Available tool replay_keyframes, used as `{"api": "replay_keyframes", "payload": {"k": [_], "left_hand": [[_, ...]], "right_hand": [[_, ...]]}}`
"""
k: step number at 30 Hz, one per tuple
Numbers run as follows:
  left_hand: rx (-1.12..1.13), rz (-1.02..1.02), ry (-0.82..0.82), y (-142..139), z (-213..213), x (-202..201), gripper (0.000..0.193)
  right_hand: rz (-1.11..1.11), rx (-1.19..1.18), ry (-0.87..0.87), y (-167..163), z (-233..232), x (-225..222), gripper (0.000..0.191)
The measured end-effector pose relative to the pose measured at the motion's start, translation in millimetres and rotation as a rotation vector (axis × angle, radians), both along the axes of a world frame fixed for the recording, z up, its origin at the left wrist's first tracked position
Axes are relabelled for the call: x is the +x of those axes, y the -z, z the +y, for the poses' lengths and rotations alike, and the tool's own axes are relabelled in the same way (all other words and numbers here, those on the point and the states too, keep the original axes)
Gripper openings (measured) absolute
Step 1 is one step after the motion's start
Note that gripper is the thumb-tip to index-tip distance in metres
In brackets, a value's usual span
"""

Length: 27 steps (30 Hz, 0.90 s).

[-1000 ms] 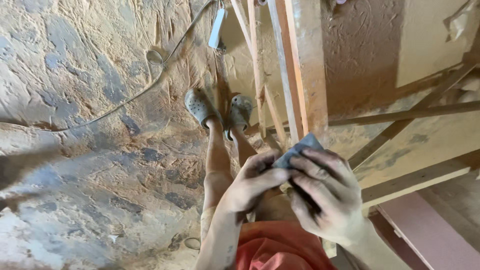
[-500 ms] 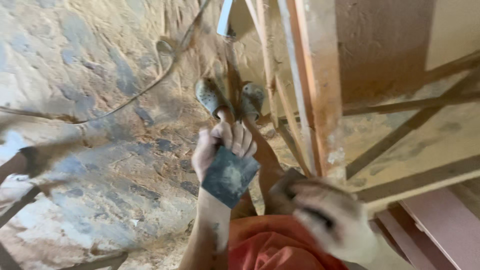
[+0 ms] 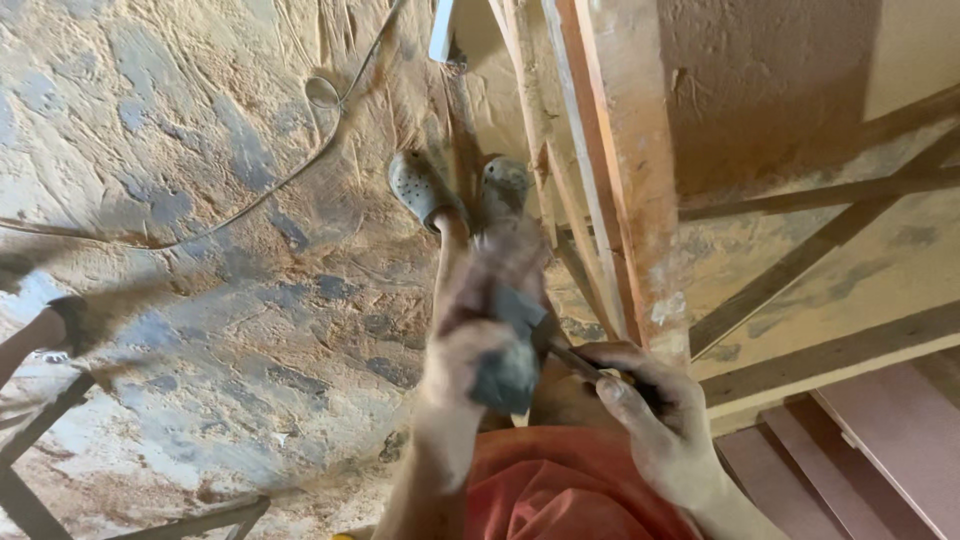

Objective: The person sands a large reddish-brown wooden board and a wooden frame using a sanding block. They move around the board to reach different areas and switch between the board and the frame during the task.

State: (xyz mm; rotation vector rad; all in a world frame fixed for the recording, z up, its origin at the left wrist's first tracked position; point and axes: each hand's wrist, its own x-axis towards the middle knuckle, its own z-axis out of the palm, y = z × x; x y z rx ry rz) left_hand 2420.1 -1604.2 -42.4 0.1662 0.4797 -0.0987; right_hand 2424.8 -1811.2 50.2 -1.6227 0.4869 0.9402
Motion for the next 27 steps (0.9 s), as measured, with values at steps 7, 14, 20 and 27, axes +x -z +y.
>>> {"api": "replay_keyframes", "payload": {"k": [7, 14, 20, 27], "left_hand": [[-0.119, 0.303, 0.108, -2, -28, -66, 0.076], [0.230, 0.517, 0.195, 13, -16, -81, 0.067], [0.363, 0.512, -0.011, 5, 1, 2, 0.040], [0.781, 0.473, -0.232, 10, -58, 90, 0.018]], "right_hand": [[0.080, -0.036, -0.028, -5, -16, 3, 0.028], [0.072, -0.015, 0.139, -1, -31, -3, 0.029], [-0.171, 0.030, 0.064, -9, -22, 33, 0.030], [-0.661, -0.399, -0.393, -35, -5, 91, 0.028]]}}
